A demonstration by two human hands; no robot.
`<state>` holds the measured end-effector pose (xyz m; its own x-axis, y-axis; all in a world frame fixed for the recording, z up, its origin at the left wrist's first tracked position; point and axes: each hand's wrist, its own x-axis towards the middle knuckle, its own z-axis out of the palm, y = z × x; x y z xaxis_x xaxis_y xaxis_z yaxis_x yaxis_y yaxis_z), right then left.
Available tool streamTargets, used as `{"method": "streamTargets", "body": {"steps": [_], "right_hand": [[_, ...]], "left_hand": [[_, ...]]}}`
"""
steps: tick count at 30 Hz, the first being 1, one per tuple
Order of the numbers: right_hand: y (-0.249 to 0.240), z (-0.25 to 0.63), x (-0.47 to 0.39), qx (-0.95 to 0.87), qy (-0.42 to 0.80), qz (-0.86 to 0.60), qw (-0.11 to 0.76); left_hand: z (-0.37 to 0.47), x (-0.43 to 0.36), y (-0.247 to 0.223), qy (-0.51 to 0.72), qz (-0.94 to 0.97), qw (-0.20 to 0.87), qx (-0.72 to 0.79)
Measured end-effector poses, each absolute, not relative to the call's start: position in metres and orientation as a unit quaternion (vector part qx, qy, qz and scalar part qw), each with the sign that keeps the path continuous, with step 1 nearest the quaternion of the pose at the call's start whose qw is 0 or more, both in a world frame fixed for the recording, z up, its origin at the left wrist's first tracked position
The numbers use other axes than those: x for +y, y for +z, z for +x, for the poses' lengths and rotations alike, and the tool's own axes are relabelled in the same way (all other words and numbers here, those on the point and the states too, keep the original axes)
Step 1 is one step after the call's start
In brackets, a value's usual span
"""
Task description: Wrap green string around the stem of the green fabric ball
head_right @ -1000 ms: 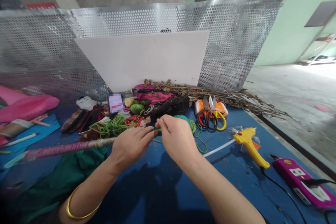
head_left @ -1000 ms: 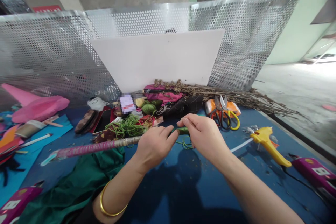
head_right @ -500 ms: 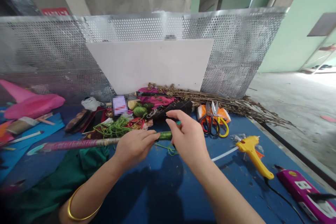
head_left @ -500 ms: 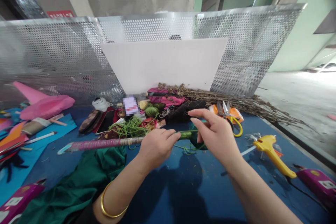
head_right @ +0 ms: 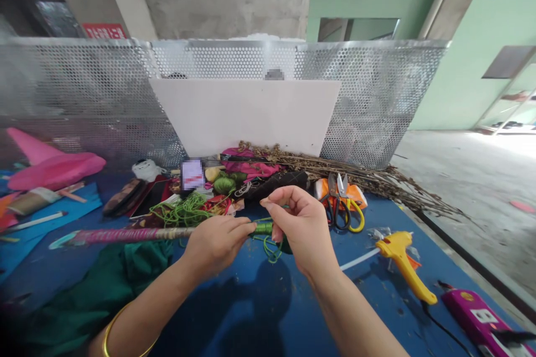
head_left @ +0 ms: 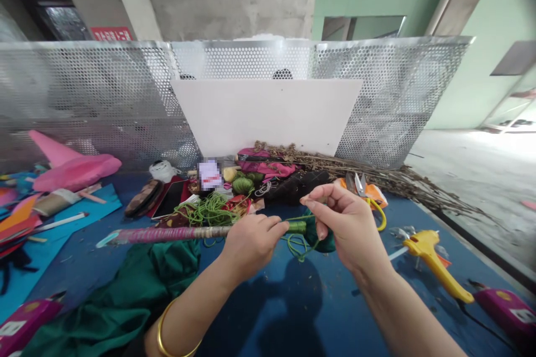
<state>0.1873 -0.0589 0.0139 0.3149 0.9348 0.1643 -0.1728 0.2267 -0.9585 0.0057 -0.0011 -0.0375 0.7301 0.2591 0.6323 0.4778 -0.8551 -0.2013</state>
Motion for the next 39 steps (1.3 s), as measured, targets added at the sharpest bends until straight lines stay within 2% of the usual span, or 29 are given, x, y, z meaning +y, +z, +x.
{"method": "streamTargets", "body": {"steps": [12, 21, 24, 30, 35, 39], "right_hand": [[0.020, 0.186, -0.063, -0.394, 0.473, -0.429, 0.661], [0.016, 0.185, -0.059, -0.415, 0.444, -0.438, 0.662], [0.014, 0.190, -0.057, -0.447, 0.372, -0.471, 0.664], [0.009, 0.214, -0.048, -0.494, 0.092, -0.586, 0.636], [0.012, 0.226, -0.047, -0.518, 0.075, -0.575, 0.629], [0.017, 0.209, -0.058, -0.686, 0.029, -0.537, 0.491]], "left_hand": [[0.008, -0.003, -0.034, -0.302, -0.917, 0.173, -0.194], [0.008, -0.004, -0.035, -0.289, -0.921, 0.174, -0.193], [0.008, -0.003, -0.035, -0.301, -0.916, 0.182, -0.192], [0.003, -0.001, -0.030, -0.319, -0.910, 0.176, -0.198], [-0.001, -0.002, -0.019, -0.346, -0.896, 0.191, -0.204], [-0.002, -0.003, -0.015, -0.346, -0.891, 0.200, -0.217]]}}
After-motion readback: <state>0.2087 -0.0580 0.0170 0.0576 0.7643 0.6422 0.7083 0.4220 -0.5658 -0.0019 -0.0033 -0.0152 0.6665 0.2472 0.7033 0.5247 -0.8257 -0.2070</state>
